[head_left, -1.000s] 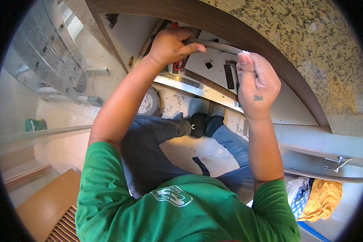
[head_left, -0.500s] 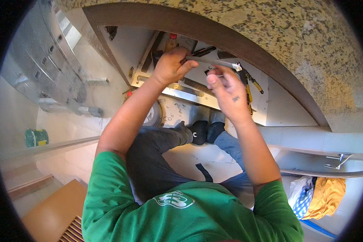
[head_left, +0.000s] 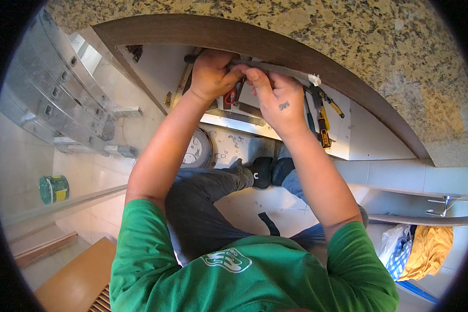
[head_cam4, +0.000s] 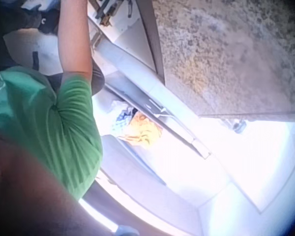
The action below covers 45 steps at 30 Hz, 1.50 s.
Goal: The person sits on the floor under a kitchen cabinet and uses a screwdriver and a hammer to work on the cabinet's underside. They repeatedly tap and adjust components within the cabinet space.
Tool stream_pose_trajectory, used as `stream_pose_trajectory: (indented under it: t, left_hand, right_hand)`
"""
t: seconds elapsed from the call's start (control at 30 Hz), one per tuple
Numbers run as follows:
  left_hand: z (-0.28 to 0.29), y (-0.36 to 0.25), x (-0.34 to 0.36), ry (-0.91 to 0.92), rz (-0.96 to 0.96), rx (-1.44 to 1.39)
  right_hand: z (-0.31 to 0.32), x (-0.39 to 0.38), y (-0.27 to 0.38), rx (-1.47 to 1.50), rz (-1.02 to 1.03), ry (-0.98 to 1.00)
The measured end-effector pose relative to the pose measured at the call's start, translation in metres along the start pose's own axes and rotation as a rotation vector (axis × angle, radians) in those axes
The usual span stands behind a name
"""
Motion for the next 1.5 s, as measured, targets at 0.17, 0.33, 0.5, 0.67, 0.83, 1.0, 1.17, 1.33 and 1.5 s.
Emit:
stream_pose_trajectory:
  t: [0.17, 0.33, 0.5, 0.67, 0.83, 1.0, 1.17, 1.33, 1.5]
  left_hand:
    - [0.010, 0.008, 0.002, 0.052, -0.046, 0.116]
    - [0.017, 0.009, 0.000, 0.034, -0.075, 0.183]
    - [0.010, 0.012, 0.006, 0.099, -0.086, 0.191]
    - [0.008, 0.005, 0.012, 0.065, -0.080, 0.201]
    - [0.007, -0.011, 0.009, 0.031, -0.092, 0.176]
    - [0.014, 0.002, -0.014, 0.026, 0.077, 0.124]
    - [0.025, 0.021, -0.020, 0.020, 0.041, 0.249]
    - [0.026, 0.024, -0.007, -0.023, -0.088, 0.259]
    - [0.031, 0.022, 0.001, 0.067, -0.063, 0.304]
  right_hand:
    - [-0.006, 0.007, 0.001, -0.038, -0.024, 0.051]
    - [-0.014, 0.004, 0.002, 0.044, -0.040, 0.038]
    - [-0.013, 0.010, -0.008, -0.036, 0.100, -0.106]
    - [-0.012, 0.007, -0.015, 0.026, 0.035, -0.084]
    - [-0.004, 0.000, -0.005, 0.087, -0.001, -0.090]
    - [-0.014, 0.000, 0.004, -0.188, 0.004, 0.047]
    - [-0.027, 0.008, 0.006, -0.119, 0.030, -0.008]
    - [-0.029, 0.015, 0.006, -0.056, 0.134, -0.073]
    - [-0.032, 0.022, 0.007, -0.034, 0.177, -0.096]
Point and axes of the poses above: each hand's wrist, its own x-axis towards the middle knuckle, its own z-axis out of the back of the hand, y = z × x, the point moved 4 cm from there along x, towards the middle knuckle, and after that the axes turned 7 degrees about -x, right-handed, at the moved point
